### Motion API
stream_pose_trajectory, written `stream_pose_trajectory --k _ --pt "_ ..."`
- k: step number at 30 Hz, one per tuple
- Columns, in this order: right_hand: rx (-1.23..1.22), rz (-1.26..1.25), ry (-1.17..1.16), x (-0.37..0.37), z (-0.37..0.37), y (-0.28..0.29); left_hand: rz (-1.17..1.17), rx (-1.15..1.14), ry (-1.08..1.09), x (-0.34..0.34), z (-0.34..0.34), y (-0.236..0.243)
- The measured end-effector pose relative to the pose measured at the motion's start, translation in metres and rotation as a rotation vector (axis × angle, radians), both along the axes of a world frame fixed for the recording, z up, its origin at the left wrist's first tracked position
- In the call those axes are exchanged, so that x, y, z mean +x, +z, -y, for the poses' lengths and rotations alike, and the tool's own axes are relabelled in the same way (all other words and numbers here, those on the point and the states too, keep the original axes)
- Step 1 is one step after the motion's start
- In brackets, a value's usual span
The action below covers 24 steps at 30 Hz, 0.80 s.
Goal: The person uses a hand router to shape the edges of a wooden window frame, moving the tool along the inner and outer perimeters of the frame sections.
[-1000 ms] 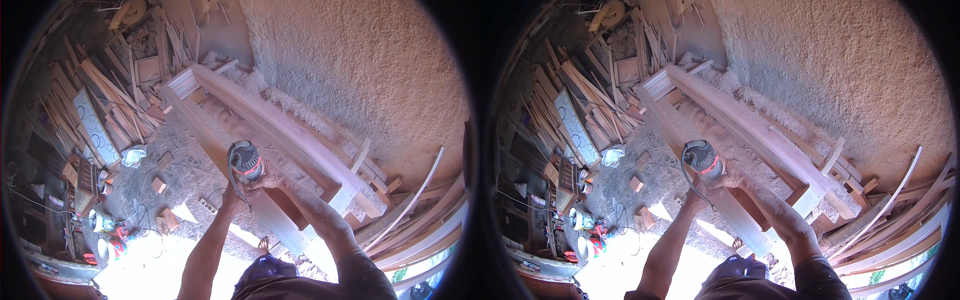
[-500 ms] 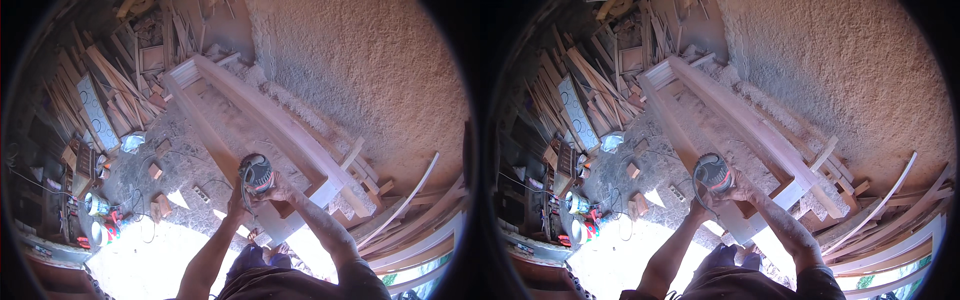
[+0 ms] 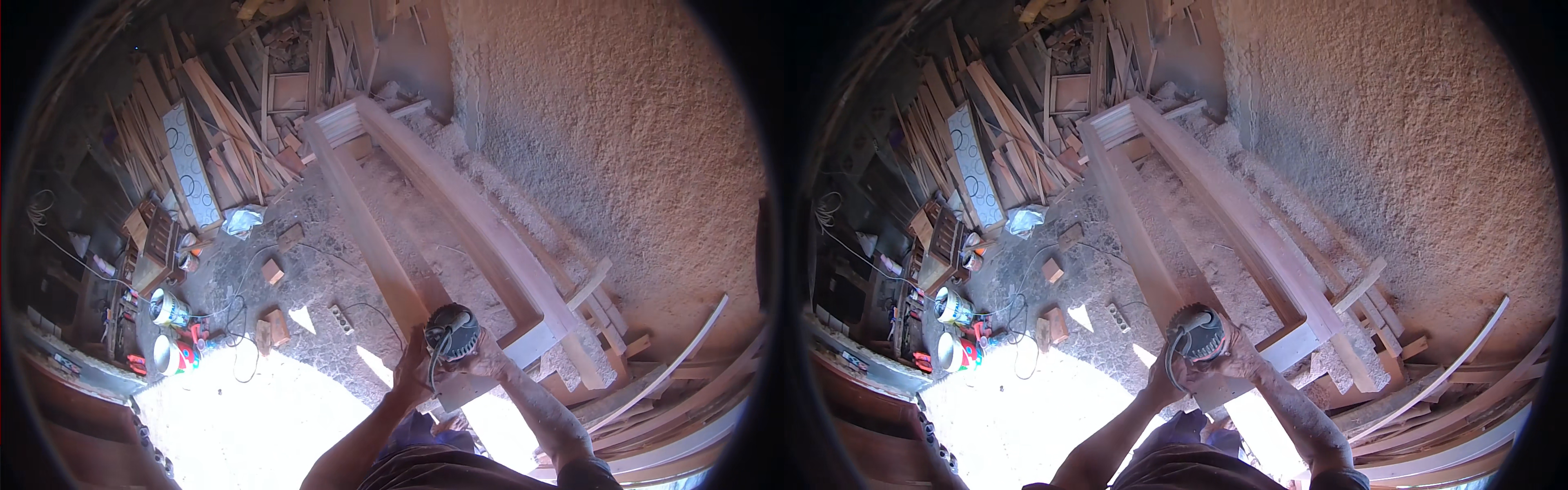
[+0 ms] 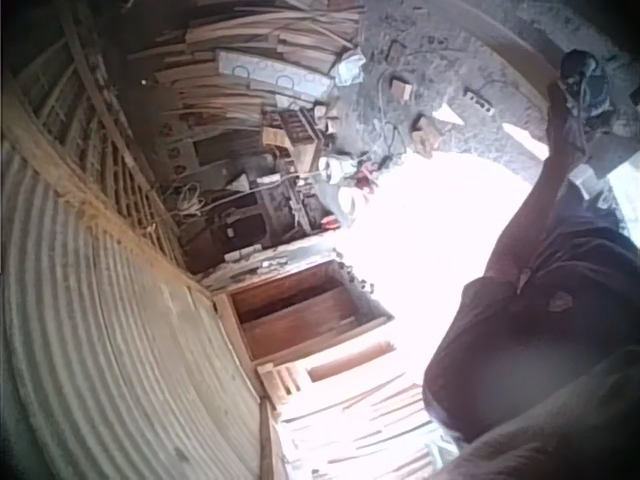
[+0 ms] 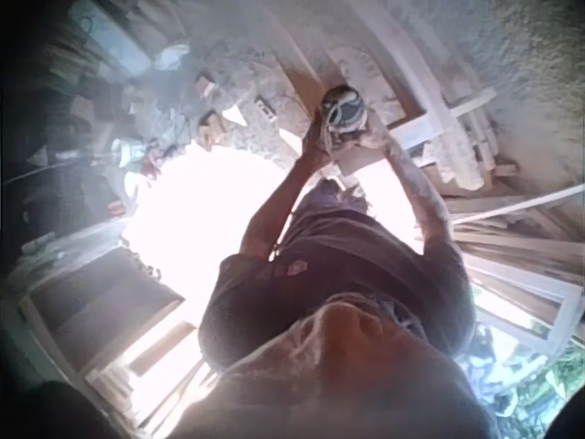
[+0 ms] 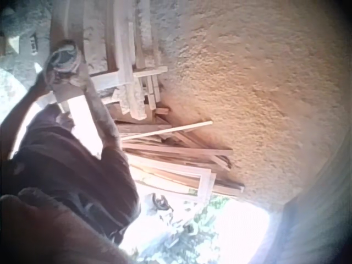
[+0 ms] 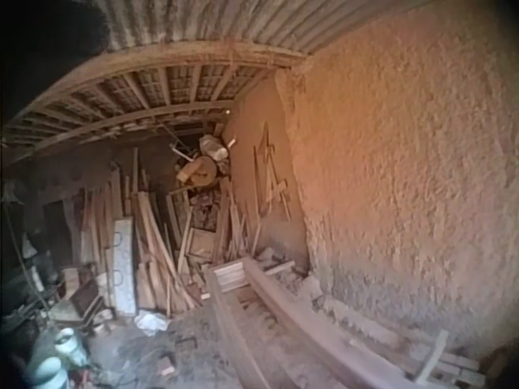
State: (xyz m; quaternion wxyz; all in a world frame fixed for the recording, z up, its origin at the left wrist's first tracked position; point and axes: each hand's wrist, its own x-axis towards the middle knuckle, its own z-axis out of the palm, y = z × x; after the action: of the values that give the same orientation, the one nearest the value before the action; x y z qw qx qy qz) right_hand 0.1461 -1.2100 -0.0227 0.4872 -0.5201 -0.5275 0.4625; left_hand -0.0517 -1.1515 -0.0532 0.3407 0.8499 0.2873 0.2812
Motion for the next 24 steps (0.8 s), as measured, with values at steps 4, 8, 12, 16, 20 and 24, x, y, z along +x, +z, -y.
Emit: stream_pose_trajectory --k 4,8,12,16,20,24 --pt "0.005 0.076 0.047 0.002 -0.007 0.001 -0.249 0.117 0.025 -0.002 -0.002 0.025" --pt "-0.027 0.024 0.038 0.001 -0.025 0.006 -0.33 0.233 0.003 -0.007 -0.023 0.009" --pt "-0.051 -0.164 0.044 0.002 -0.054 -0.011 -0.17 0.228 -0.012 -0.004 -0.053 -0.005" --pt "-0.054 -0.122 0.082 0.0 -0.1 -0.006 -0.08 0.049 0.039 -0.002 -0.09 -0.007" --pt "0.047 0.006 -0.002 0.007 -0.157 -0.019 -0.221 0.152 0.019 0.006 -0.145 -0.005" --pt "0.108 0.002 -0.004 0.01 -0.213 -0.014 -0.15 -0.123 0.02 0.014 -0.198 0.015"
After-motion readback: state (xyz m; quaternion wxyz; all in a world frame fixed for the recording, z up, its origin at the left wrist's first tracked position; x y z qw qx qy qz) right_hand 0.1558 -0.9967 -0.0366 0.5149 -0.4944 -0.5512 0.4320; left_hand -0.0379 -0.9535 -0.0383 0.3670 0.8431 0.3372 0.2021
